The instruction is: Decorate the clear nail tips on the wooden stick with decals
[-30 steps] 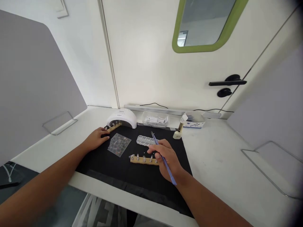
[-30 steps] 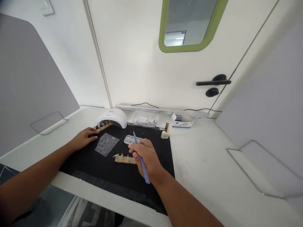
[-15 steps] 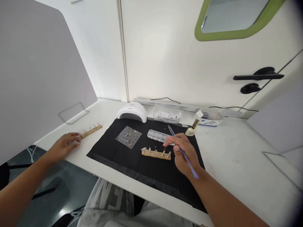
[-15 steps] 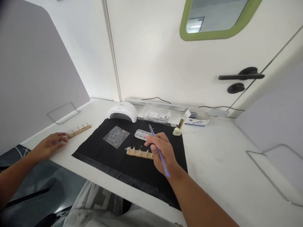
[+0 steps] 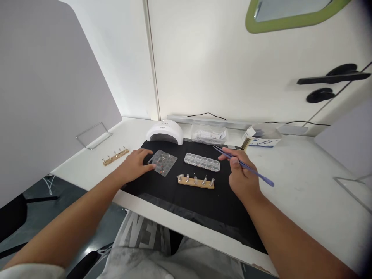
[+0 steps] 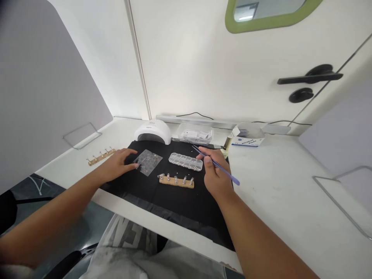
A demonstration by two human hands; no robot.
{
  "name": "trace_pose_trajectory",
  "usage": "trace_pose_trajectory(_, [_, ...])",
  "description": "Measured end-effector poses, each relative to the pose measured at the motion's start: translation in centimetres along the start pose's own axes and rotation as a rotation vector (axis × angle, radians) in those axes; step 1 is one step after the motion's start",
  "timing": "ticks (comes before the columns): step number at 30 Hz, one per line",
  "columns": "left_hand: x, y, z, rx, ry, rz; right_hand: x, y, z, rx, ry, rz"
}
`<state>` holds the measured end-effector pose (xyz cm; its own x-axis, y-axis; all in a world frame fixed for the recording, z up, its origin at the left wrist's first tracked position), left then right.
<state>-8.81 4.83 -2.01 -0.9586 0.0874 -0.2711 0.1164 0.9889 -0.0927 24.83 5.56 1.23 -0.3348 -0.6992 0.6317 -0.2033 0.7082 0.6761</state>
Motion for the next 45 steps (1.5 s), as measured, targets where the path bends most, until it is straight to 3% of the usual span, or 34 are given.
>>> trace_pose_trajectory(4, [-2.8, 4.5, 1.9, 0.112, 0.126, -0.050, -1.3, -0.4, -0.9, -0.056, 0.056, 0.083])
trace_pose_trajectory(8, [-4.2, 6.3, 2.8, 0.198, 0.196, -0.044, -2.3, -0.3, -0.9, -0.068, 0.107, 0.122])
trace_pose_trajectory(17, [-4.5, 7.4, 3.4, 0.298, 0.020, 0.061, -5.8, -0.4, -0.5, -0.100, 0.195, 0.263])
trace_pose_trajectory(26, [-5.4, 6.9, 2.6, 0.296, -0.278, 0.253, -5.6, -1.1, 0.1, -0.075, 0.276, 0.281])
trace_pose_trajectory(31, [-6.3, 6.0, 2.2, 0.380, -0.514, 0.338, -3.3, -0.9, 0.2, -0.076, 0.389, 0.183])
trace_pose_trajectory(37, [-8.1, 4.0, -0.4, 0.361, -0.761, 0.487, 3.9, -0.9, 0.3, -0.046, 0.396, -0.135])
trace_pose_trajectory(41, [-10.6, 1.4, -2.2, 0.363, -0.947, 0.744, 7.2, -1.7, 1.8, 0.088, 0.451, -0.225])
trace_pose_trajectory(45, [-12.4, 0.0, -1.6, 0.412, -0.930, 0.794, 8.5, -3.1, 3.9, 0.251, 0.506, -0.217])
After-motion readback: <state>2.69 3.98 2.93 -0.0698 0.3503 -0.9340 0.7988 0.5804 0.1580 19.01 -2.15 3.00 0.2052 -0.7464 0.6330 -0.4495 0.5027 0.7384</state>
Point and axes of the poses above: each hand's wrist, its own y-axis towards the middle knuckle, its own z-axis out of the palm, x = y × z, the point moved 10 cm from there along y, towards the middle knuckle, and after that the axes turned 11 degrees about x, right-handed, at the moved point
